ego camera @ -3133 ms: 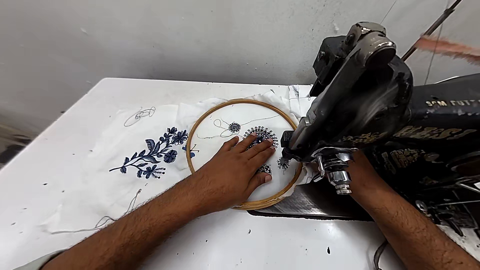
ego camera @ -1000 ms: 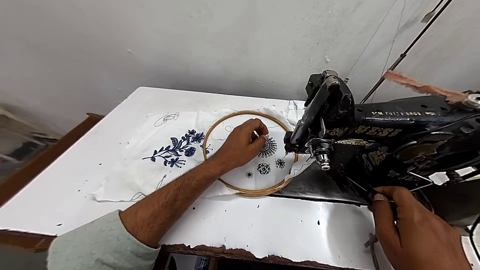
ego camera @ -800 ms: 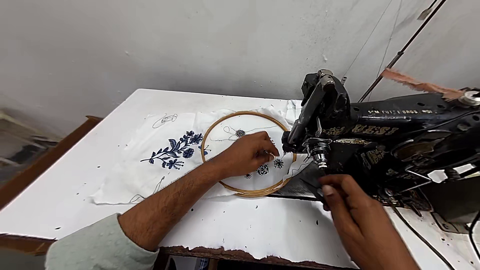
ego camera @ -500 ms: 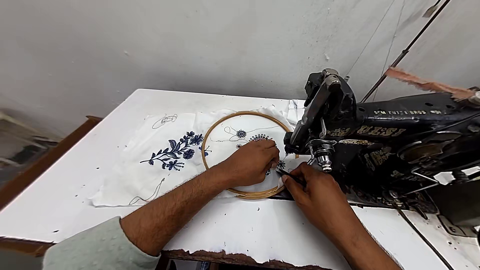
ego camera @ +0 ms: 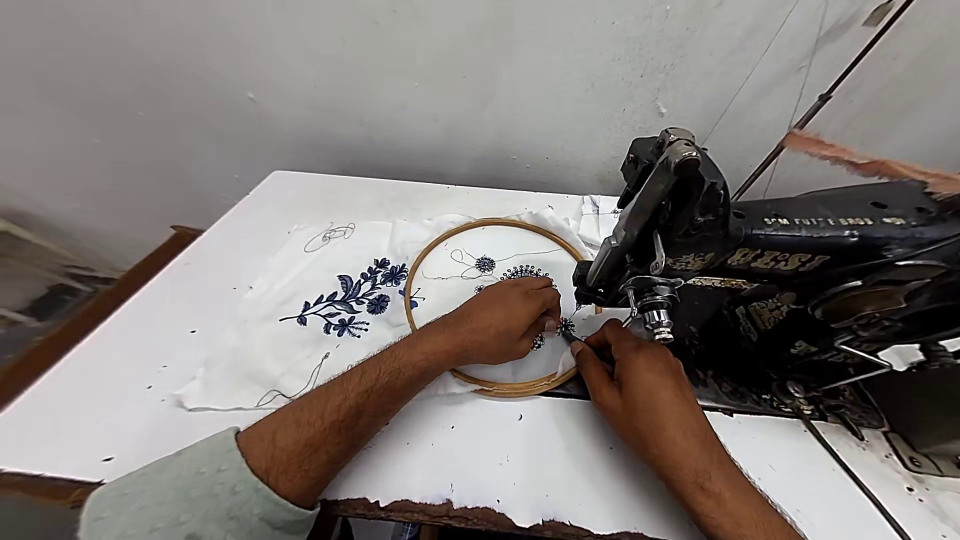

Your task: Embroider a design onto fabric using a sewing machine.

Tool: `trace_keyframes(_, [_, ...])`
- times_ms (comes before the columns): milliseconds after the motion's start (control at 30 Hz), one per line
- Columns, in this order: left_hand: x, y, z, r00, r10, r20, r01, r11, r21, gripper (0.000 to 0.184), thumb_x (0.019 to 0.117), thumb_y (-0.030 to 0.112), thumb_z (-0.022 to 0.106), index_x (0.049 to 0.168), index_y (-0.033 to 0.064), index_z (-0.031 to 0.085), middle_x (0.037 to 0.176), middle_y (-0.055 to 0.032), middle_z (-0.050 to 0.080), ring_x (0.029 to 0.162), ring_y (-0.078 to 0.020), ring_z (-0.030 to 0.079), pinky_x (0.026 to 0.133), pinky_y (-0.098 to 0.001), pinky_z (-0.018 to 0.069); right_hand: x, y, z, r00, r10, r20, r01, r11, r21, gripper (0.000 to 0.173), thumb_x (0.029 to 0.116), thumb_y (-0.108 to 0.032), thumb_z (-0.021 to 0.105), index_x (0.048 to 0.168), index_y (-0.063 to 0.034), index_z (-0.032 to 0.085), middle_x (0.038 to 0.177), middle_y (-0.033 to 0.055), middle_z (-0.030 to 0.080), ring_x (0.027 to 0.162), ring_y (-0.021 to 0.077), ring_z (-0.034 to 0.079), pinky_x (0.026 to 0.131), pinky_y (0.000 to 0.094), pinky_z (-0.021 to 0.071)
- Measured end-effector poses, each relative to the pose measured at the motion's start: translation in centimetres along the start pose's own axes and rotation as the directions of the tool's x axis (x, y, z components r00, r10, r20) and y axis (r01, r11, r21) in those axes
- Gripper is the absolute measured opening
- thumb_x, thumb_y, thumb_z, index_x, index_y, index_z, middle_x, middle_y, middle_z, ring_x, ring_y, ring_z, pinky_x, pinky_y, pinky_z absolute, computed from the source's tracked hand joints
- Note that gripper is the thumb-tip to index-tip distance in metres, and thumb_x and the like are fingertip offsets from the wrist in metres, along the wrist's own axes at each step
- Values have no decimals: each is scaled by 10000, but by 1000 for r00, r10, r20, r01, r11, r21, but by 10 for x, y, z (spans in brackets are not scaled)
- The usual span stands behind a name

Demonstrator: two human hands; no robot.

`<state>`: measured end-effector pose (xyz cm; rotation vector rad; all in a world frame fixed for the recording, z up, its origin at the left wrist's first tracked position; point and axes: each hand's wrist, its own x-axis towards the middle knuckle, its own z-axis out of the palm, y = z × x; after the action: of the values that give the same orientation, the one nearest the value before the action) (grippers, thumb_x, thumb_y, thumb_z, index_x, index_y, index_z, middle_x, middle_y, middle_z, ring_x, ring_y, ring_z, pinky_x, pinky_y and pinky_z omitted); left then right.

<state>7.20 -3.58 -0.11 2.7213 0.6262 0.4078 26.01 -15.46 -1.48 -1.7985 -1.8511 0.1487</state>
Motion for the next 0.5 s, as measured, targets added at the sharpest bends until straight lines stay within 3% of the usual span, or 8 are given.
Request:
trace_keyframes(167, [0, 0, 1, 1000, 9, -5, -9, 1000, 3, 138, 1026, 132, 567, 972, 63, 674, 952, -53, 613, 910, -179, 620, 830, -359, 539, 3, -2, 0, 999, 7, 43, -7, 1000, 4, 217, 996, -364, 593, 918, -169, 646, 628, -59, 552, 550, 91, 558, 500, 309, 467])
trace_keyframes(367, [-1, -1, -6, 999, -42, 4, 43, 997, -62, 154, 1049, 130, 529, 982, 61, 649, 966, -54, 585, 888, -169, 609, 795, -346, 540, -1, -6, 1, 999, -38, -33, 37, 999, -28, 205, 978, -311, 585, 836, -166, 612, 600, -66, 504, 518, 86, 519, 467, 290, 429])
trace_keyframes(500, [-5, -9, -16, 998, -58, -2, 57, 990, -132, 118, 1007, 118, 630, 988, 62, 732, 964, -38, 635, 855, -112, 622, 791, -287, 541, -5, 1, 3, 998, -27, -59, 25, 999, -27, 214, 981, -344, 582, 868, -167, 624, 614, -71, 504, 524, 78, 508, 474, 283, 421])
